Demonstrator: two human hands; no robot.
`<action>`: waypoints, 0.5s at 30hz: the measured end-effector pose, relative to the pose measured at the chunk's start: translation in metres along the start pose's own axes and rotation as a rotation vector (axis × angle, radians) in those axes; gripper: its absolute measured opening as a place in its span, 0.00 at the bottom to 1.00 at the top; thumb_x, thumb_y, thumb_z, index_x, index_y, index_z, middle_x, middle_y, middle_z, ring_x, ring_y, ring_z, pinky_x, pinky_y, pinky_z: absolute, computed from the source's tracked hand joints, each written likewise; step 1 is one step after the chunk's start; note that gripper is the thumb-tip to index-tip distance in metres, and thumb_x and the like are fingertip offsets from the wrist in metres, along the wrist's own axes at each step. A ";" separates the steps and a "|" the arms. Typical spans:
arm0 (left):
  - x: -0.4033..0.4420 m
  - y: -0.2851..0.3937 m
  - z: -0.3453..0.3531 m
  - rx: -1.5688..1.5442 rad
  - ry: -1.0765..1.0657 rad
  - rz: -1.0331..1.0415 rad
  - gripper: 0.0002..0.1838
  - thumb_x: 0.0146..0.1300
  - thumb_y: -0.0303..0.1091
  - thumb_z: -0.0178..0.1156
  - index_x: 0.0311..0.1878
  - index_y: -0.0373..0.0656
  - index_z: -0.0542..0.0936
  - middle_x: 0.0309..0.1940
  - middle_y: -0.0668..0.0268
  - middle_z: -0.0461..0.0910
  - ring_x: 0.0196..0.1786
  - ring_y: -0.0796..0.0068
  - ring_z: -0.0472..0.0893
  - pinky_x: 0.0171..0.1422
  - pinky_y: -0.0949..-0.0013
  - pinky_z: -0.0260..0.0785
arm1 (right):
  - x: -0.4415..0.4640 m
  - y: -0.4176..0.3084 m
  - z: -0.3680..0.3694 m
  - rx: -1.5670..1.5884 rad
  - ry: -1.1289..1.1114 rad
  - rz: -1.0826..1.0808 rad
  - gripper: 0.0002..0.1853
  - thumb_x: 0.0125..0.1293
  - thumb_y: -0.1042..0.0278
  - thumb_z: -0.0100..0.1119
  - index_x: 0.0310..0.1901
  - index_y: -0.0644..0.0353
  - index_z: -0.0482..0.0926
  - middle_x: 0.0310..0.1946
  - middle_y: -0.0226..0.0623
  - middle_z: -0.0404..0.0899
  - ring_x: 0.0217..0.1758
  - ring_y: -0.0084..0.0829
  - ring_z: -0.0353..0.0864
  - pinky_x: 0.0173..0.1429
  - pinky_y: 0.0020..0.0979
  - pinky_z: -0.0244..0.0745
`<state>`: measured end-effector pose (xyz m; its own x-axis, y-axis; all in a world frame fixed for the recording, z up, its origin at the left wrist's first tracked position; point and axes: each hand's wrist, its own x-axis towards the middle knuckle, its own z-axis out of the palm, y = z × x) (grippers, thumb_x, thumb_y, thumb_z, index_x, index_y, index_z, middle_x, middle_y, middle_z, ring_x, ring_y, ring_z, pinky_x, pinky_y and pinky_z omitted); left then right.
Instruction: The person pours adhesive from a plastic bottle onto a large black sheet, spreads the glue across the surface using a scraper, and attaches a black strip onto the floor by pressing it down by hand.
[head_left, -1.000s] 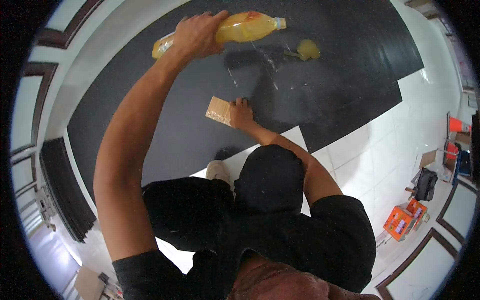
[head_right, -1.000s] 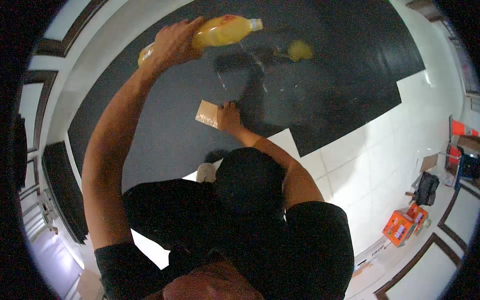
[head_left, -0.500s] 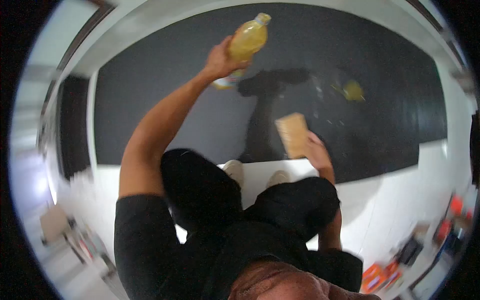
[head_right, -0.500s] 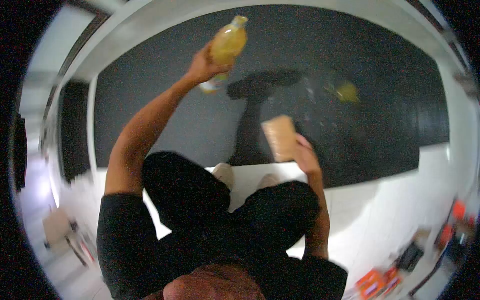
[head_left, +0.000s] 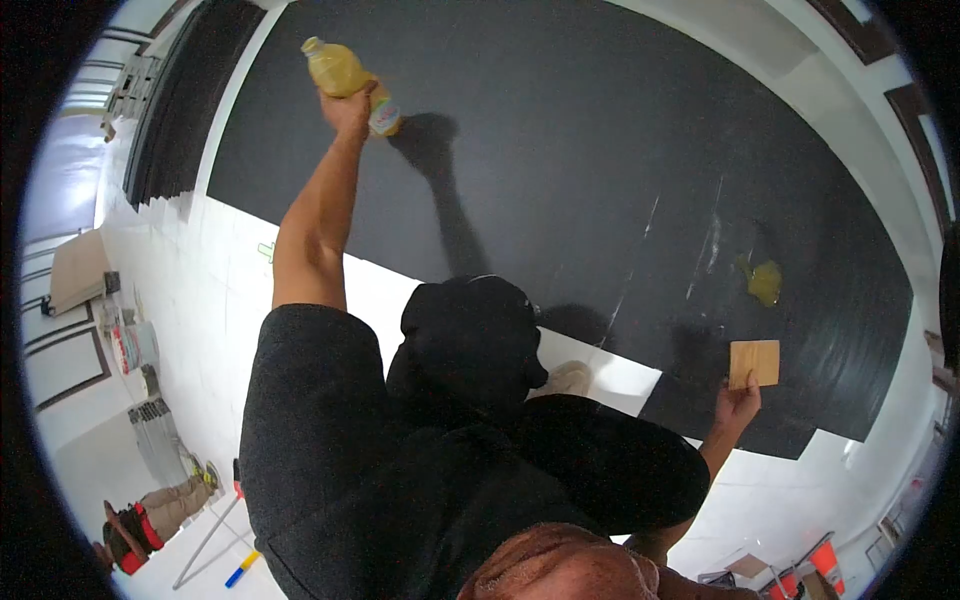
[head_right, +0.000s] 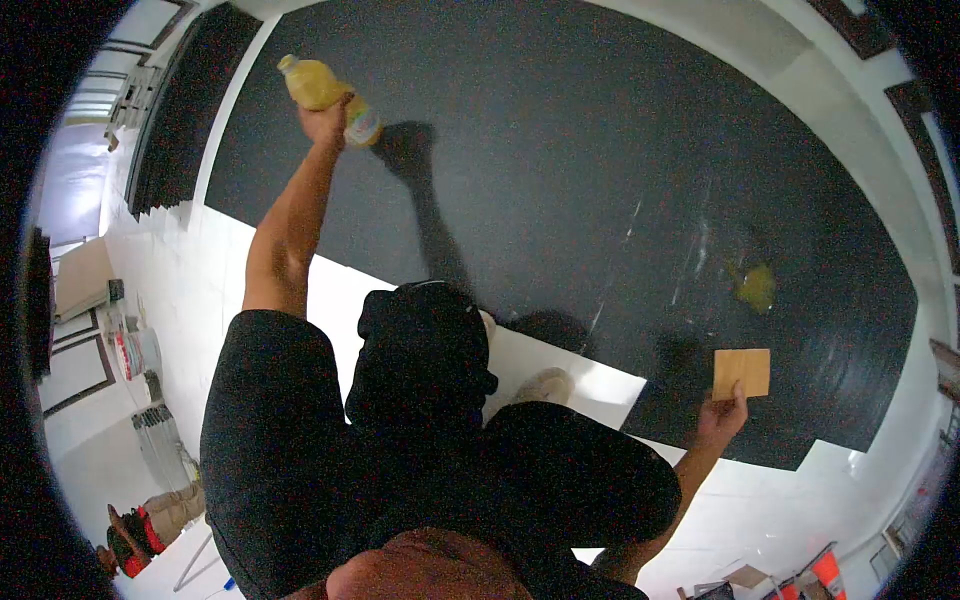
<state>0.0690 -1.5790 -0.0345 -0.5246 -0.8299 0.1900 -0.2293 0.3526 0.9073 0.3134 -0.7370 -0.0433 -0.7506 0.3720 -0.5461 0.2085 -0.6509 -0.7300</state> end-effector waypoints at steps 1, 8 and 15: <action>0.014 -0.020 -0.012 0.079 0.077 0.023 0.45 0.39 0.35 0.83 0.64 0.43 0.71 0.56 0.61 0.81 0.58 0.59 0.81 0.63 0.57 0.75 | 0.003 -0.002 -0.002 -0.178 -0.007 -0.088 0.18 0.66 0.63 0.65 0.54 0.62 0.77 0.46 0.38 0.84 0.45 0.36 0.85 0.45 0.34 0.82; 0.026 -0.083 -0.046 0.062 0.119 -0.026 0.53 0.40 0.41 0.85 0.68 0.42 0.64 0.63 0.56 0.73 0.65 0.57 0.75 0.71 0.55 0.69 | 0.014 -0.015 0.041 -0.090 0.092 0.021 0.17 0.72 0.60 0.61 0.55 0.62 0.76 0.45 0.37 0.83 0.42 0.34 0.83 0.40 0.35 0.76; 0.030 -0.090 -0.065 -0.193 -0.113 -0.134 0.55 0.46 0.43 0.83 0.72 0.41 0.58 0.67 0.54 0.68 0.70 0.57 0.71 0.75 0.53 0.64 | 0.015 -0.006 0.062 -0.031 0.150 0.047 0.16 0.72 0.61 0.60 0.54 0.62 0.74 0.42 0.40 0.81 0.41 0.35 0.82 0.44 0.38 0.75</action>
<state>0.1273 -1.6637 -0.0865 -0.5912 -0.8060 0.0303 -0.1476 0.1451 0.9784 0.2621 -0.7678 -0.0215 -0.6382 0.4375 -0.6335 0.2621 -0.6502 -0.7131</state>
